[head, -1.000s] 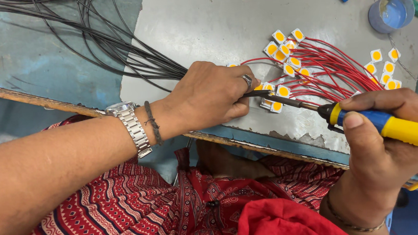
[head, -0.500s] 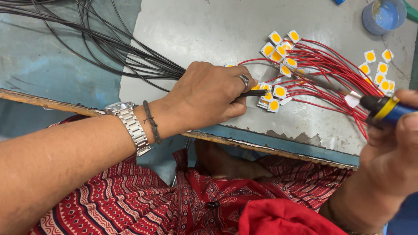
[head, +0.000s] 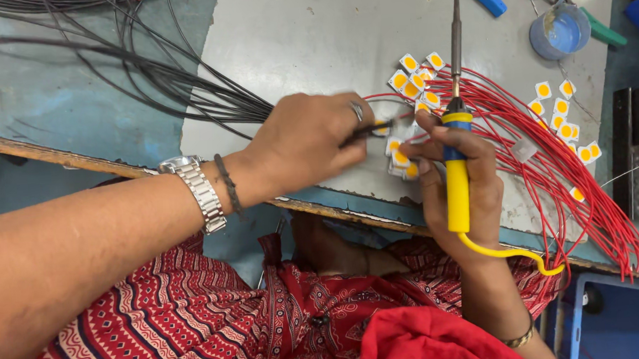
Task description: The person sorts and aligns black wires, cuts them with pliers, dips the wire ends into a small container of paste, and solders the wires onto LED COB modules on the workbench using a soldering iron.
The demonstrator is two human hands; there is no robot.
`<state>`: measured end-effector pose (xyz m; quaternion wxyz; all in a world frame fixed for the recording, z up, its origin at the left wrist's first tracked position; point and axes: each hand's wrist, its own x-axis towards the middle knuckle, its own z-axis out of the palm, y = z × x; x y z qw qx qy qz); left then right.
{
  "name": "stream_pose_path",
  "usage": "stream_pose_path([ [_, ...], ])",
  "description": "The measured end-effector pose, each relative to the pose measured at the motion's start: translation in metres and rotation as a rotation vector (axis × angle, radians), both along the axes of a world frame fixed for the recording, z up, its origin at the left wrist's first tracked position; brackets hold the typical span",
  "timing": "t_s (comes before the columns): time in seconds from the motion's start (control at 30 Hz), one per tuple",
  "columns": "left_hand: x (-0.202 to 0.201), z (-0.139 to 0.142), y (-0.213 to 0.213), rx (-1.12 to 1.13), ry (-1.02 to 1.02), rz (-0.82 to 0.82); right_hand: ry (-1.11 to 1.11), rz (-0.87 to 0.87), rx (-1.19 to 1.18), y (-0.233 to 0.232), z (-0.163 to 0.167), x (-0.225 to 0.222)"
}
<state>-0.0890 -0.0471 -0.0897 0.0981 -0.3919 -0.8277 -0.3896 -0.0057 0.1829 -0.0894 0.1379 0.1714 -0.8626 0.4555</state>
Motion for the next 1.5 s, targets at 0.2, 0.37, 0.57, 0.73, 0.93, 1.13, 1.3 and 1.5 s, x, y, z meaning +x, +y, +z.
stream_pose_path([
  [0.2, -0.001, 0.0, -0.002, 0.013, -0.107, 0.152, 0.027, 0.004, -0.034, 0.002, -0.009, 0.0],
  [0.37, 0.001, 0.013, 0.001, 0.221, 0.073, 0.058, 0.008, 0.034, 0.023, 0.003, -0.014, -0.004],
  [0.57, 0.012, 0.022, 0.002, 0.213, -0.093, -0.152, 0.049, 0.047, 0.054, 0.001, -0.014, -0.004],
  [0.73, 0.013, 0.013, 0.008, 0.081, -0.35, -0.09, 0.032, 0.029, 0.034, 0.003, -0.013, -0.004],
  [0.93, 0.011, 0.002, 0.012, 0.003, -0.308, -0.024, 0.062, 0.031, 0.045, 0.008, -0.011, -0.003],
  [1.13, 0.013, -0.005, 0.013, 0.012, -0.09, -0.044, 0.041, 0.041, 0.0, 0.011, -0.011, -0.002],
  [1.3, 0.014, -0.001, 0.012, -0.027, -0.129, -0.038, 0.041, 0.062, -0.022, 0.013, -0.012, -0.004],
  [1.5, 0.013, 0.002, 0.015, -0.097, 0.004, -0.135, 0.041, 0.061, -0.02, 0.014, -0.013, -0.006],
])
